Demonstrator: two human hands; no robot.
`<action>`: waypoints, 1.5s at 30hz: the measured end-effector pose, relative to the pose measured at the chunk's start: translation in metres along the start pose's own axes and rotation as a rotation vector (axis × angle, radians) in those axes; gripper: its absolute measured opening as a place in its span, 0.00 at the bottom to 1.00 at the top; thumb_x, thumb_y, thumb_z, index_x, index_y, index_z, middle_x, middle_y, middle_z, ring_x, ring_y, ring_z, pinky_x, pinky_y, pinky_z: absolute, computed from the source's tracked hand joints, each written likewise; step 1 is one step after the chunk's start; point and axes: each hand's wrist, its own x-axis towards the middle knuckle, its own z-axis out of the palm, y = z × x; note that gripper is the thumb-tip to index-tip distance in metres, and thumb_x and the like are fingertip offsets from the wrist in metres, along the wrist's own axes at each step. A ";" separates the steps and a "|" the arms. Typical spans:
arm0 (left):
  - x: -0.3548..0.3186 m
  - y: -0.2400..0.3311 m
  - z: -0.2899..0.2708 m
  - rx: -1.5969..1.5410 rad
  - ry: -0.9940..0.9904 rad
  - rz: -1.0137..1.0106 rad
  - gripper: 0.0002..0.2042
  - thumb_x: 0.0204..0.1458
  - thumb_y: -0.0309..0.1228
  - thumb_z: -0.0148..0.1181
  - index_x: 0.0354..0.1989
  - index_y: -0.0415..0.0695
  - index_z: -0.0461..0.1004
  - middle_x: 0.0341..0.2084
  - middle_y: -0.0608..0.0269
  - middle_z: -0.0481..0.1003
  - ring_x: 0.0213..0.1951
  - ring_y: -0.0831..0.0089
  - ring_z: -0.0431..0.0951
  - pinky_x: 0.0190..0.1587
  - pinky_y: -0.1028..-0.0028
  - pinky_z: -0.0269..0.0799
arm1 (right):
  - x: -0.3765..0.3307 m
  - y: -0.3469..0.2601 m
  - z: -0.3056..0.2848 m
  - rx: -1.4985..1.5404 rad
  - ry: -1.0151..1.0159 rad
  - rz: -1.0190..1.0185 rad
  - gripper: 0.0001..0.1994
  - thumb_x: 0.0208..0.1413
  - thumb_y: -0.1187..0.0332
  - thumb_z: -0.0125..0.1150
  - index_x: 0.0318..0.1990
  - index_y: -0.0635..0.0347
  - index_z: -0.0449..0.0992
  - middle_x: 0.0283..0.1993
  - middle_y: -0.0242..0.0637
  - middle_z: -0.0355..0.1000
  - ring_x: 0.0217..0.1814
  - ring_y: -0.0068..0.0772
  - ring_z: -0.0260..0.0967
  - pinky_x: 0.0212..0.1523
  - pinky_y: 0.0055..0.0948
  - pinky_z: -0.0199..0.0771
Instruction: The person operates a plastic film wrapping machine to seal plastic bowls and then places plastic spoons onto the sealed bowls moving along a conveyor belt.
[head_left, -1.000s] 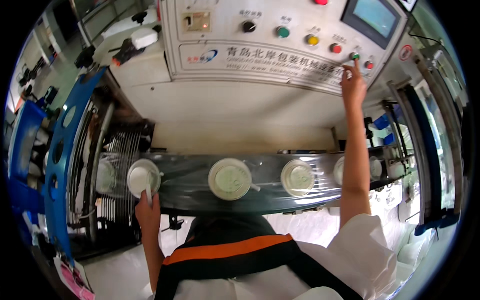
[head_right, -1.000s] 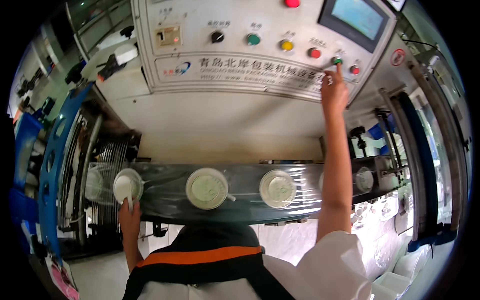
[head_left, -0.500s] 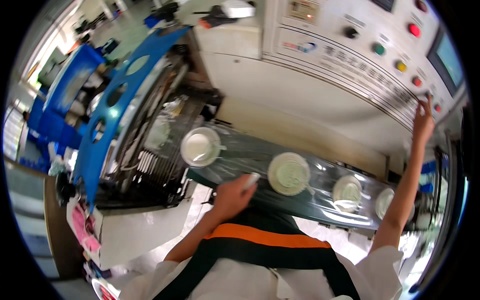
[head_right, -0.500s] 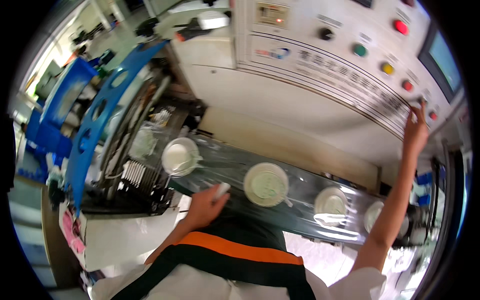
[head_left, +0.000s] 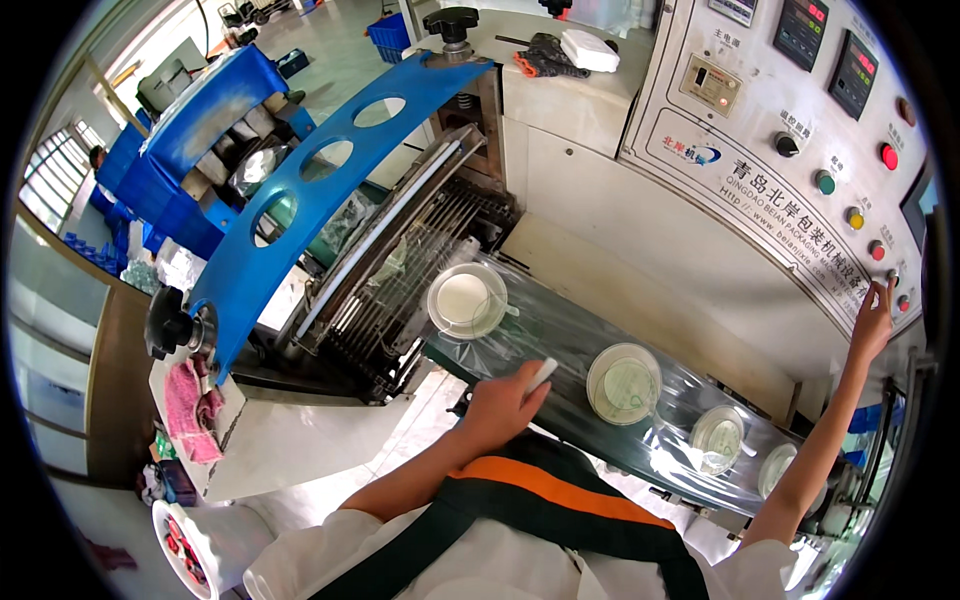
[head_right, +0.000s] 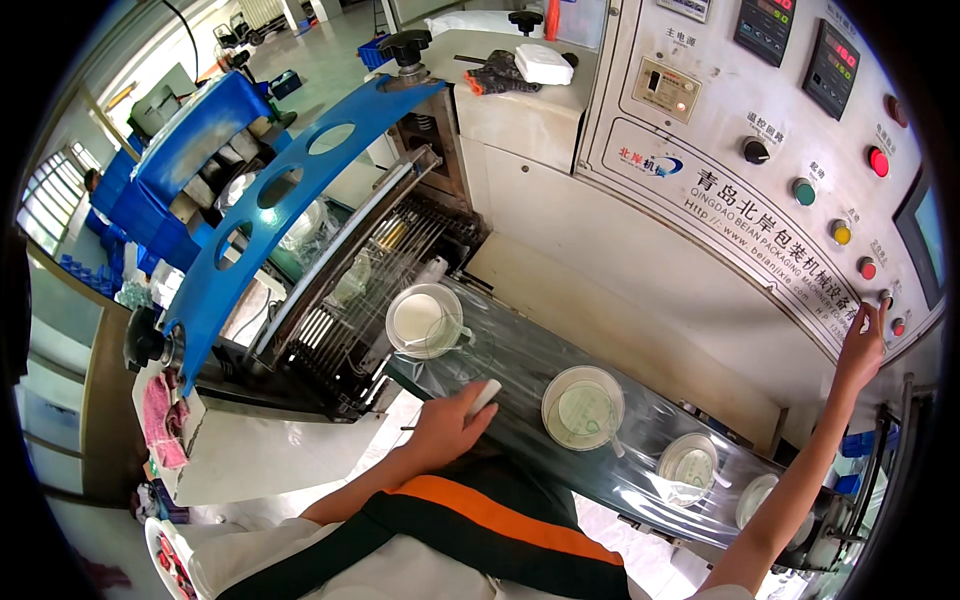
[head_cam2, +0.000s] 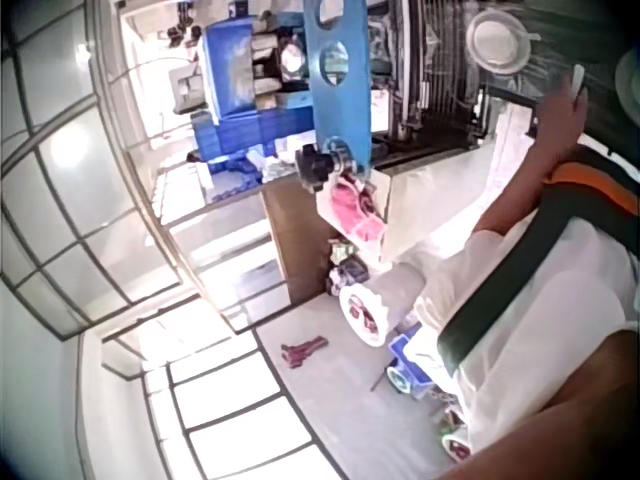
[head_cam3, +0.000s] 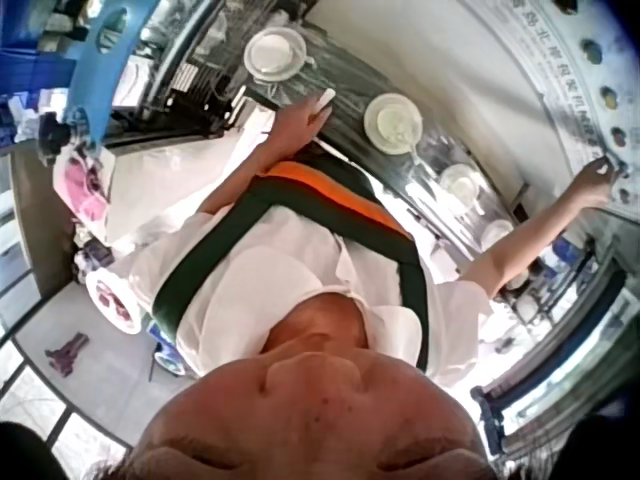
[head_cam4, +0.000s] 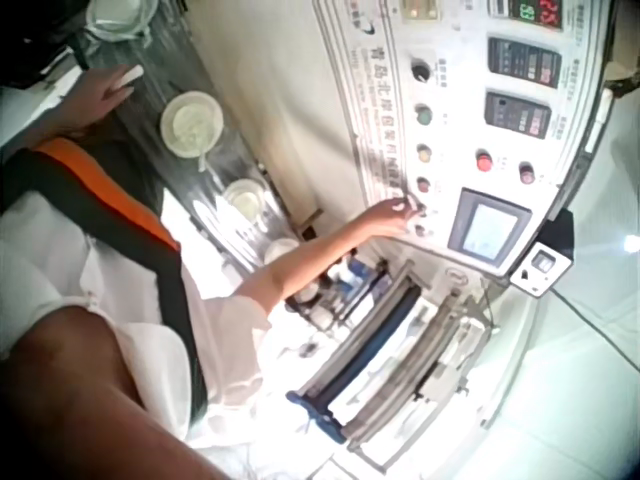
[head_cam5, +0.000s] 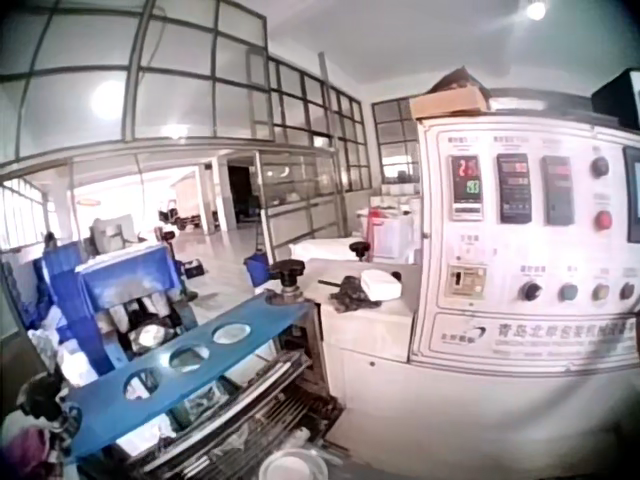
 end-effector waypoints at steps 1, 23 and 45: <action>0.001 -0.003 -0.003 0.010 0.046 -0.021 0.14 0.49 0.35 0.52 0.40 0.41 0.67 0.21 0.49 0.72 0.23 0.54 0.73 0.25 0.66 0.67 | 0.000 0.000 -0.001 -0.002 0.002 -0.003 0.10 0.54 0.60 0.47 0.37 0.50 0.73 0.56 0.29 0.60 0.37 0.43 0.70 0.32 0.33 0.70; -0.005 0.013 0.026 -0.139 -0.268 0.224 0.10 0.50 0.36 0.50 0.38 0.47 0.67 0.23 0.56 0.72 0.25 0.57 0.73 0.27 0.65 0.67 | 0.004 -0.017 -0.015 -0.058 -0.001 -0.009 0.08 0.52 0.63 0.49 0.34 0.52 0.73 0.54 0.35 0.61 0.34 0.45 0.70 0.29 0.34 0.71; -0.013 -0.001 0.041 -0.090 -0.254 0.198 0.12 0.45 0.39 0.57 0.37 0.49 0.72 0.16 0.61 0.73 0.19 0.67 0.75 0.24 0.72 0.70 | -0.033 -0.196 -0.052 0.535 0.012 -0.350 0.12 0.40 0.76 0.57 0.36 0.57 0.71 0.59 0.46 0.54 0.31 0.34 0.71 0.24 0.27 0.71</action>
